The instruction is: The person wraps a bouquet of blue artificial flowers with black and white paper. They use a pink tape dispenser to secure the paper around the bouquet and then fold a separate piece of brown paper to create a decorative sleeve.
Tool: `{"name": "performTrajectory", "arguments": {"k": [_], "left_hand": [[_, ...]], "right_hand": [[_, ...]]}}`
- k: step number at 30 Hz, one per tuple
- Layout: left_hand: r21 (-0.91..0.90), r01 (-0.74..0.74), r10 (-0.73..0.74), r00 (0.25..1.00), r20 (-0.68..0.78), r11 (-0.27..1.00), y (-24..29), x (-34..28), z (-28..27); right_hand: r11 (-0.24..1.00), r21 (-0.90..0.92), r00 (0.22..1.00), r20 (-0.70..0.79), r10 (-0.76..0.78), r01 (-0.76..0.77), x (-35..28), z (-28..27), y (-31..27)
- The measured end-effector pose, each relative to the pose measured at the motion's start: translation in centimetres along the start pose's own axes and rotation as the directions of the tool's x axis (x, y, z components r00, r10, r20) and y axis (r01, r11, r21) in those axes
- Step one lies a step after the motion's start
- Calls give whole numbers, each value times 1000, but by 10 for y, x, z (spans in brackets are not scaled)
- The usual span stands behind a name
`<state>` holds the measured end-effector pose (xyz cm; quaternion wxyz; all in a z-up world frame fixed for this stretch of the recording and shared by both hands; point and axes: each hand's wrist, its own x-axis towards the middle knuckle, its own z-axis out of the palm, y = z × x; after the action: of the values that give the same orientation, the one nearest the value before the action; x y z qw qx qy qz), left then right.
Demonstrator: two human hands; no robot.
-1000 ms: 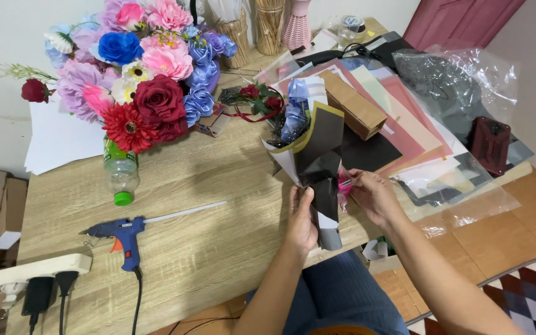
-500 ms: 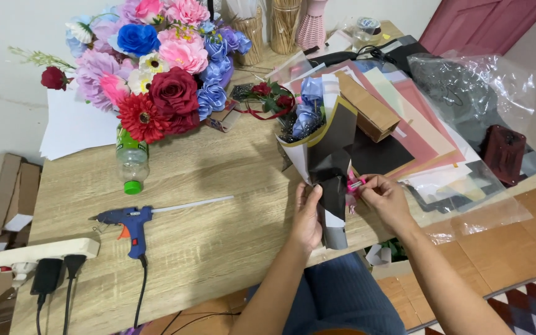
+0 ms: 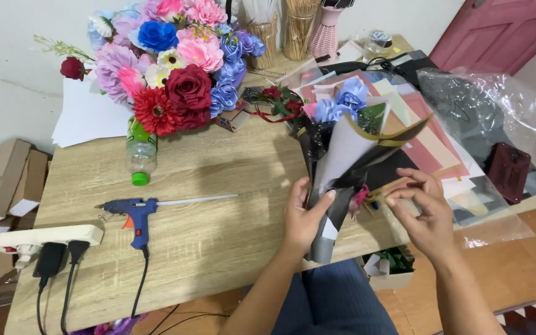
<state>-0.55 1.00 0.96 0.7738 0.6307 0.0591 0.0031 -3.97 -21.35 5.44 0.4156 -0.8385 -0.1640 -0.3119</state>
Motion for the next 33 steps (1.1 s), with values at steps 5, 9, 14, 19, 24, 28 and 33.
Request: {"name": "performTrajectory", "arguments": {"k": [5,9,14,19,24,28,33], "left_hand": [[195,-63,57,998,37,979,40,-19,1],[234,-152,132,986,100,960,40,-23,3],[264,-144,109,984,142,954,39,-30,0],[259,-189,152,976,156,947,38,-34,2],[297,-266,265,963,45,917,43,-38,6],[291,-288,292,956,29,912,40,-38,8],[282,-354,367,930,8,892,40,-39,11]], "right_hand": [[945,-60,946,59,-318,321,6,17,-35],[914,-111,919,95,-382,391,21,29,-45],[927,-115,932,114,-345,357,22,31,-44],[922,-100,927,82,-367,374,21,27,-45],[921,-99,926,38,-375,377,16,26,-46],[904,-148,915,17,-404,402,14,27,-44],[873,-227,893,-27,-449,432,14,35,-41]]}}
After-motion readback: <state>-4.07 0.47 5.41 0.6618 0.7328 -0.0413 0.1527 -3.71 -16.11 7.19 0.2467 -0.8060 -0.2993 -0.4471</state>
